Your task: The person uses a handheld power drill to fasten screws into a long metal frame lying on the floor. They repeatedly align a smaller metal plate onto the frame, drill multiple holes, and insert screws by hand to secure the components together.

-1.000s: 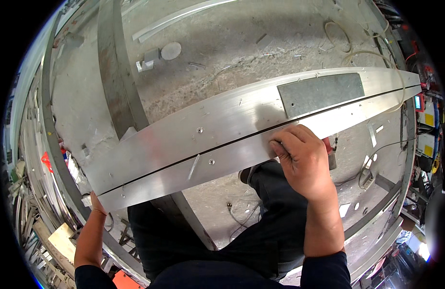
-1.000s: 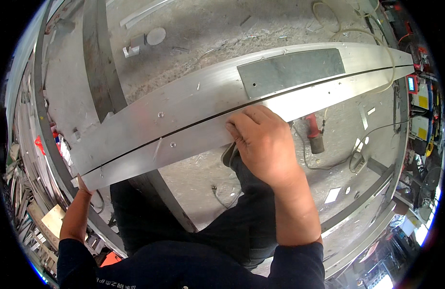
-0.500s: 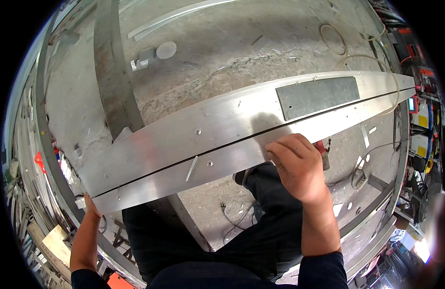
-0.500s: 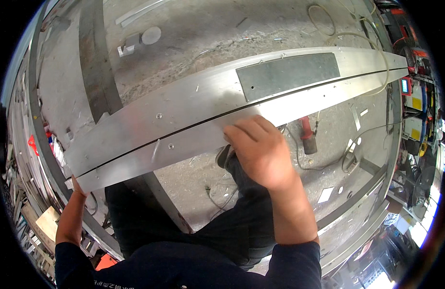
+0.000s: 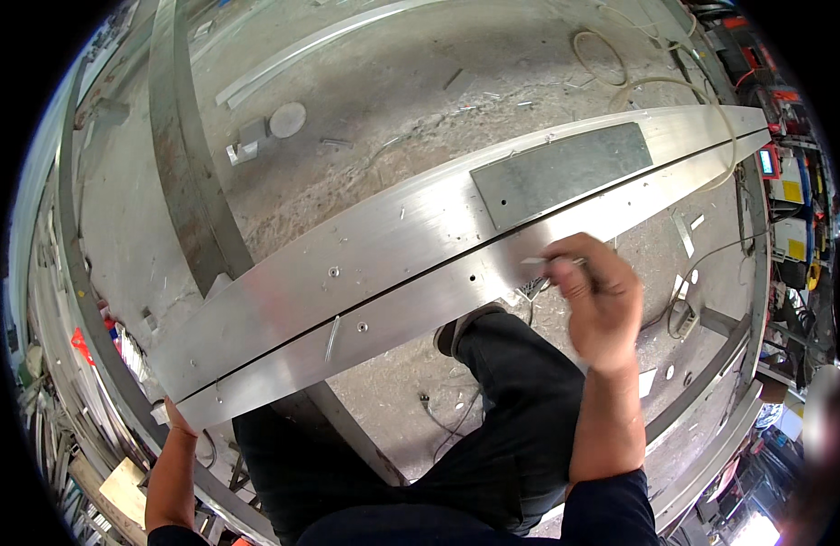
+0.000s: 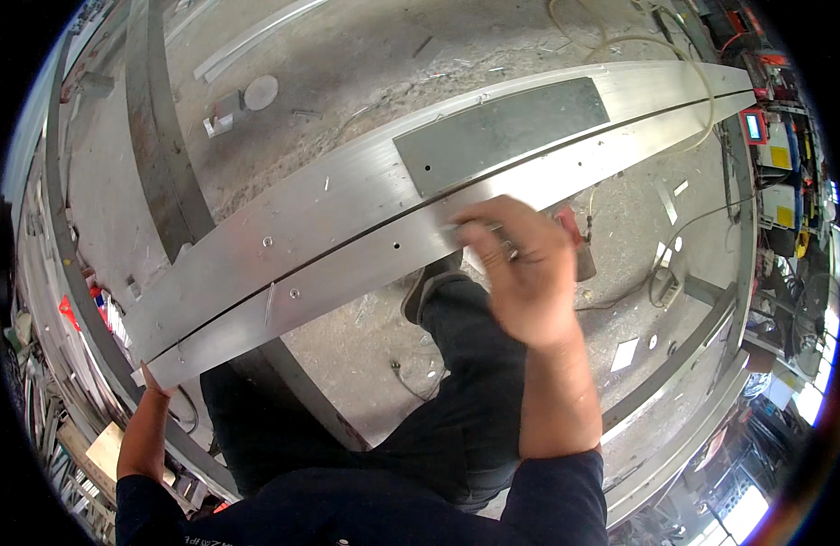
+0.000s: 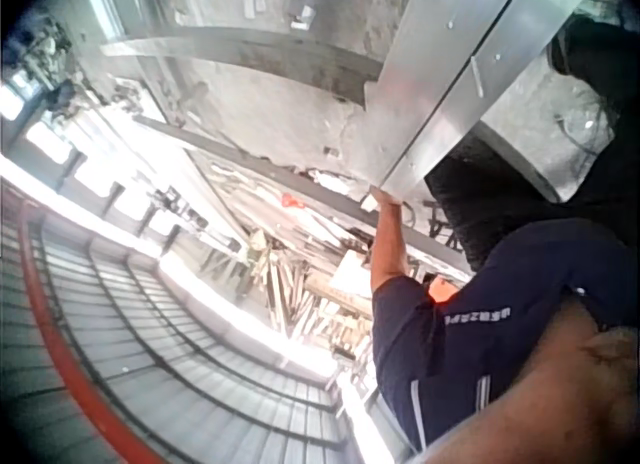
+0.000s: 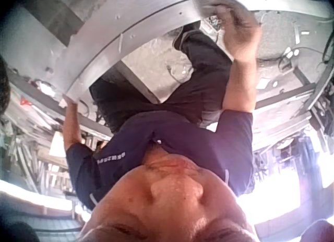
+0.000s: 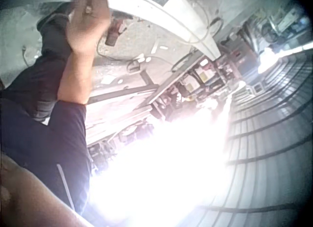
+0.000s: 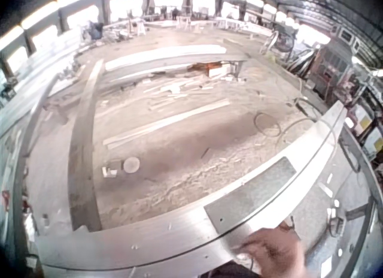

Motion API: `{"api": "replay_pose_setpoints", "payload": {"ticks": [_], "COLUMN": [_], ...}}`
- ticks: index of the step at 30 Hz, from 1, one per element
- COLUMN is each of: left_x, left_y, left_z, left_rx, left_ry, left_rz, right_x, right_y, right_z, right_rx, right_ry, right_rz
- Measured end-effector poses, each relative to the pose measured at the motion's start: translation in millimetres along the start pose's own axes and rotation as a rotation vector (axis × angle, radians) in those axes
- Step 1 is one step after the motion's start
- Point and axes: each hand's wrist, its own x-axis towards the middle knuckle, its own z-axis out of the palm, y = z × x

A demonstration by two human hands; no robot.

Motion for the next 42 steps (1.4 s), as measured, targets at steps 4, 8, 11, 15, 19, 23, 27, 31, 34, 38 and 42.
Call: {"api": "replay_pose_setpoints", "payload": {"ticks": [4, 8, 11, 15, 19, 23, 27, 31, 34, 38, 42], "left_x": [10.5, 19.0, 21.6, 15.4, 11.0, -5.2, -32.5, 14.5, -25.0, 1.7, 0.7], "left_y": [-3.7, -3.0, -1.9, -8.7, 4.0, -0.2, -0.2, -6.6, -8.2, -12.6, -12.6], "left_z": [-16.2, -46.1, -54.3, -31.2, -20.9, -1.3, 12.5, 50.7, 35.8, 53.0, 58.6], "left_rx": [-0.014, 0.131, 0.329, 0.018, -0.086, -0.16, -0.143, -0.066, -0.053, -0.019, -0.006], "left_ry": [-0.003, -0.147, -0.241, -0.064, -0.161, 0.158, 0.27, 0.176, 0.276, 0.26, 0.271], "left_rz": [-0.024, 0.034, 0.113, -0.034, -0.065, -0.148, -0.158, -0.232, -0.178, -0.195, -0.195], "right_x": [1.6, 3.8, 6.2, 4.0, -7.3, -20.7, -44.8, -117.0, -68.5, -52.0, -43.3], "right_y": [-7.1, -3.7, -1.8, -9.5, 17.2, 104.5, 279.1, 497.2, 498.2, 503.0, 495.8], "right_z": [23.7, 33.9, 38.1, 24.3, -53.9, -98.4, -45.6, -3.3, 57.1, 59.5, 62.3], "right_rx": [-0.029, -0.123, -0.268, -0.136, 0.13, 0.024, -0.125, -0.718, -0.588, -0.615, -0.637], "right_ry": [-0.129, -0.179, -0.181, -0.125, 0.483, 0.225, -0.338, -0.082, -0.16, -0.157, -0.152], "right_rz": [-0.065, -0.137, -0.278, -0.077, 0.18, 0.582, 0.795, 0.602, 0.767, 0.844, 0.827]}}
